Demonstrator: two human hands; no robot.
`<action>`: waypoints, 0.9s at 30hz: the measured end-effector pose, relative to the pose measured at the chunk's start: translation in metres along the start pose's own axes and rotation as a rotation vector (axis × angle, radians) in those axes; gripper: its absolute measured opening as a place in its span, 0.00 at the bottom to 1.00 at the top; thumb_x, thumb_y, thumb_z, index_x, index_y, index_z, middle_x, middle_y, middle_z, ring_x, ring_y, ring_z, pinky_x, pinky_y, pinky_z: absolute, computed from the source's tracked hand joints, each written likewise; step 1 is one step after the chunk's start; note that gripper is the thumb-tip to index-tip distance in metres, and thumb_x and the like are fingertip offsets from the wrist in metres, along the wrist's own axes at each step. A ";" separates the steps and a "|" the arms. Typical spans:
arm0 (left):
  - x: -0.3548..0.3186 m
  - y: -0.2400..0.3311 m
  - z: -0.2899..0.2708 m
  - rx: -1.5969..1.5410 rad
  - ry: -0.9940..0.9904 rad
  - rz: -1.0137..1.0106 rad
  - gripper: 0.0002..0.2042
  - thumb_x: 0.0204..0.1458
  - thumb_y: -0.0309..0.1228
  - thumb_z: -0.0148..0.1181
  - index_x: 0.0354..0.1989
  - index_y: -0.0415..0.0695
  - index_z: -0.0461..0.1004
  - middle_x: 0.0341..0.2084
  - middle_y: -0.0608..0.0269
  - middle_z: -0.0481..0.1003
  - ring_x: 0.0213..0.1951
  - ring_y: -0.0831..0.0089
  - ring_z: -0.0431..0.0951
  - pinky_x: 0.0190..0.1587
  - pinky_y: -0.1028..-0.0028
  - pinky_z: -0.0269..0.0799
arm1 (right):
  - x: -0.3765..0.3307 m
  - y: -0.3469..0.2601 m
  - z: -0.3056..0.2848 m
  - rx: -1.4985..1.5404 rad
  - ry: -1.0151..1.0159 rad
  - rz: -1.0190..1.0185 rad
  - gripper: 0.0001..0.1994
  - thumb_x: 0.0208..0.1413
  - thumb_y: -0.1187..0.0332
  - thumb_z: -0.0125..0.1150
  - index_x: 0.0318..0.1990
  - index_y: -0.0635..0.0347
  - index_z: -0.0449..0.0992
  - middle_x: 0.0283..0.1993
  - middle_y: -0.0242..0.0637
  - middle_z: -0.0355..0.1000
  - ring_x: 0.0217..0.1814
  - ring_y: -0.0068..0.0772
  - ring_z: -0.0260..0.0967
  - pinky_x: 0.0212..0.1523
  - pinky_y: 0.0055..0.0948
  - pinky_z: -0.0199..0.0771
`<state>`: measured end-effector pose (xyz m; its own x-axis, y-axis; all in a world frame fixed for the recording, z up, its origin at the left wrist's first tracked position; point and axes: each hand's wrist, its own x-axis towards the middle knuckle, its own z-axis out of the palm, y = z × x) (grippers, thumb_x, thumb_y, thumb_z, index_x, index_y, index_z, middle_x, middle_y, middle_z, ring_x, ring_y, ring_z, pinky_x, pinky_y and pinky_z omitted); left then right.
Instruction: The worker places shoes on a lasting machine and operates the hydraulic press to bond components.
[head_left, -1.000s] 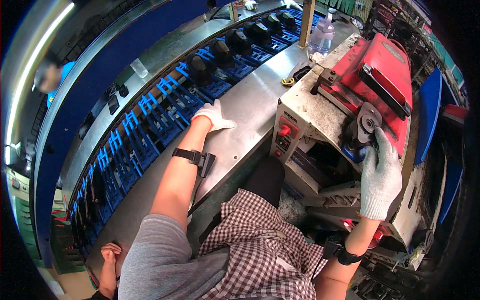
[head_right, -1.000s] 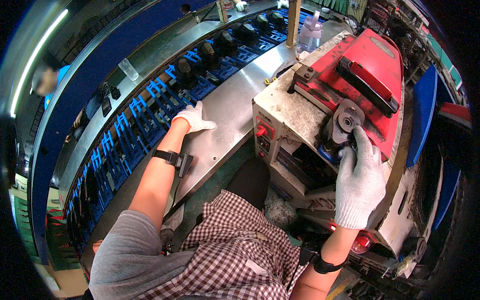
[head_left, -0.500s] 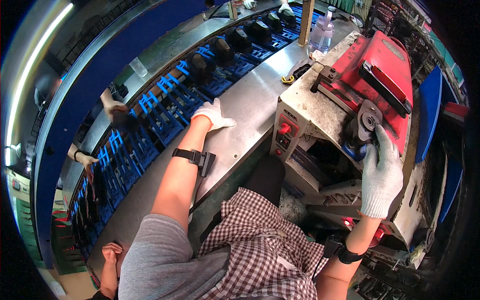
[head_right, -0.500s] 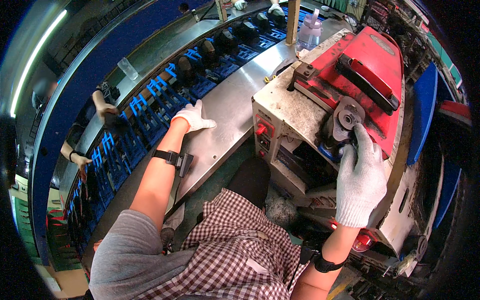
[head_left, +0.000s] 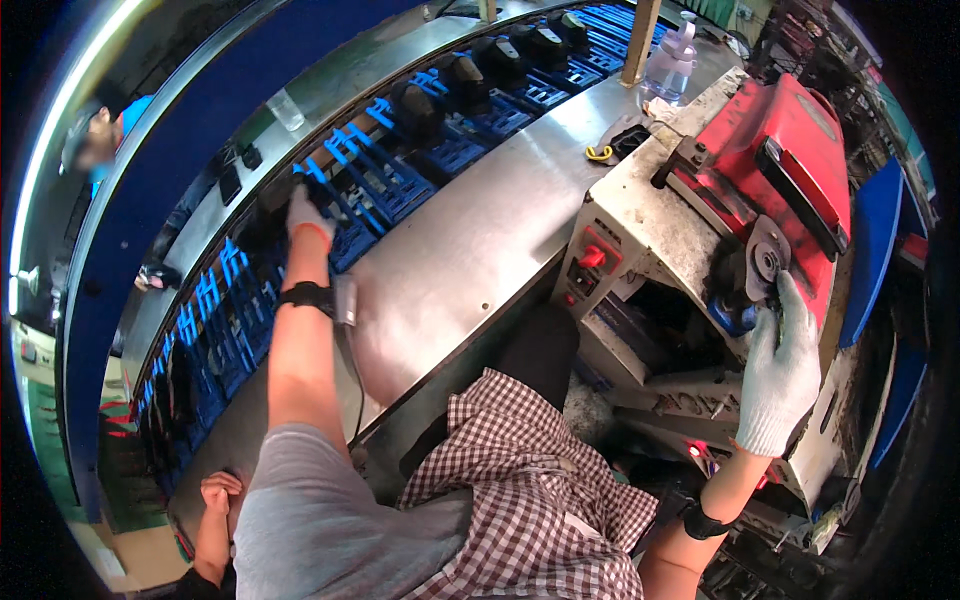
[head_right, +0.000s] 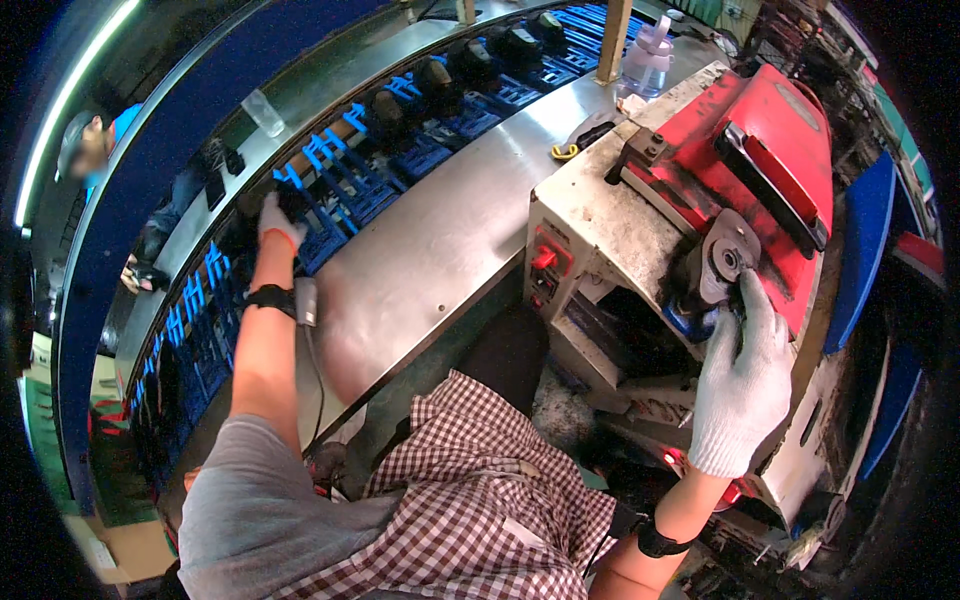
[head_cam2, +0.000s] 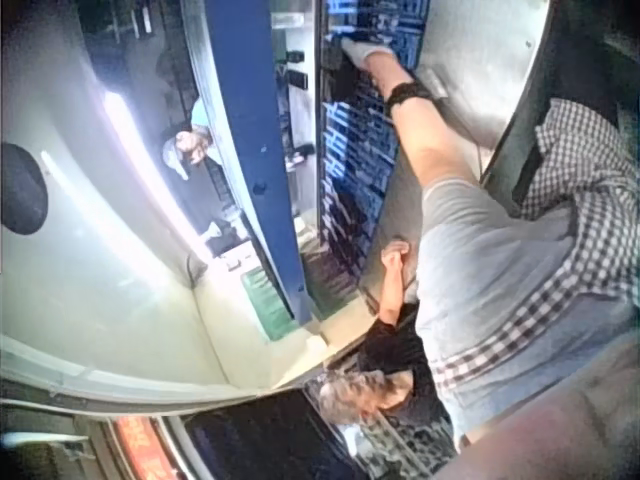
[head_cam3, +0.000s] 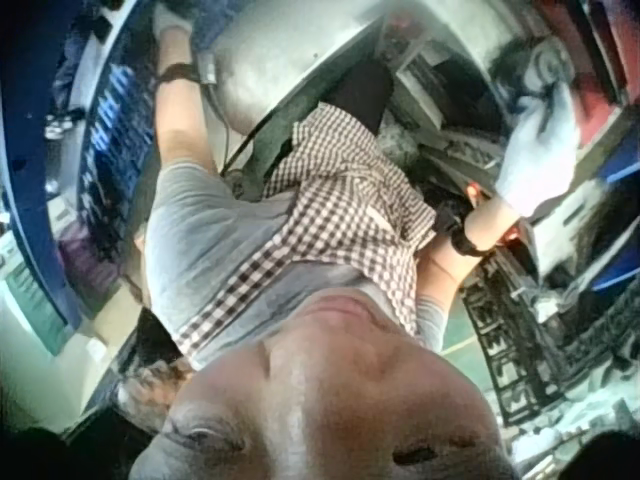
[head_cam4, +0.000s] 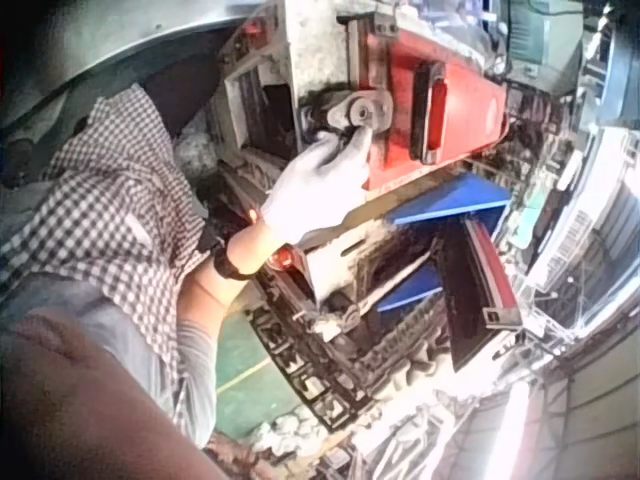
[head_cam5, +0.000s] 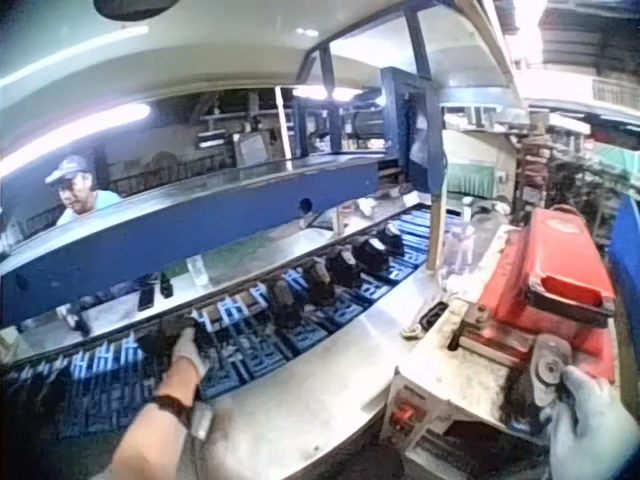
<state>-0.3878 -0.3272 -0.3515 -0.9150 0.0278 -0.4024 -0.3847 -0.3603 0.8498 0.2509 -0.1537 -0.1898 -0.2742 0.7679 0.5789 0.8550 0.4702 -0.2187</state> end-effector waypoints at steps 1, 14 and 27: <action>0.020 0.011 -0.018 0.439 -0.222 0.157 0.39 0.57 0.48 0.69 0.73 0.40 0.68 0.70 0.56 0.73 0.67 0.54 0.74 0.72 0.61 0.67 | 0.000 -0.001 0.000 -0.012 0.005 0.021 0.22 0.65 0.69 0.65 0.66 0.47 0.79 0.54 0.43 0.81 0.55 0.50 0.79 0.57 0.45 0.78; 0.123 0.018 0.037 1.244 -0.405 0.672 0.29 0.53 0.35 0.74 0.61 0.35 0.74 0.59 0.45 0.76 0.59 0.51 0.77 0.64 0.48 0.71 | 0.002 -0.004 -0.001 -0.047 0.079 0.060 0.18 0.57 0.66 0.67 0.56 0.53 0.79 0.35 0.42 0.76 0.38 0.48 0.79 0.38 0.47 0.78; -0.137 0.018 -0.003 -0.043 -0.809 -0.608 0.30 0.57 0.50 0.68 0.59 0.40 0.73 0.56 0.53 0.75 0.57 0.53 0.74 0.65 0.46 0.68 | -0.002 0.000 -0.006 0.104 0.092 -0.005 0.21 0.57 0.65 0.68 0.59 0.52 0.79 0.42 0.40 0.77 0.47 0.45 0.79 0.47 0.49 0.78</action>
<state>-0.2689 -0.3400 -0.2824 -0.3790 0.8357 -0.3975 -0.8227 -0.1076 0.5582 0.2537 -0.1576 -0.1861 -0.2324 0.7247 0.6487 0.8025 0.5197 -0.2931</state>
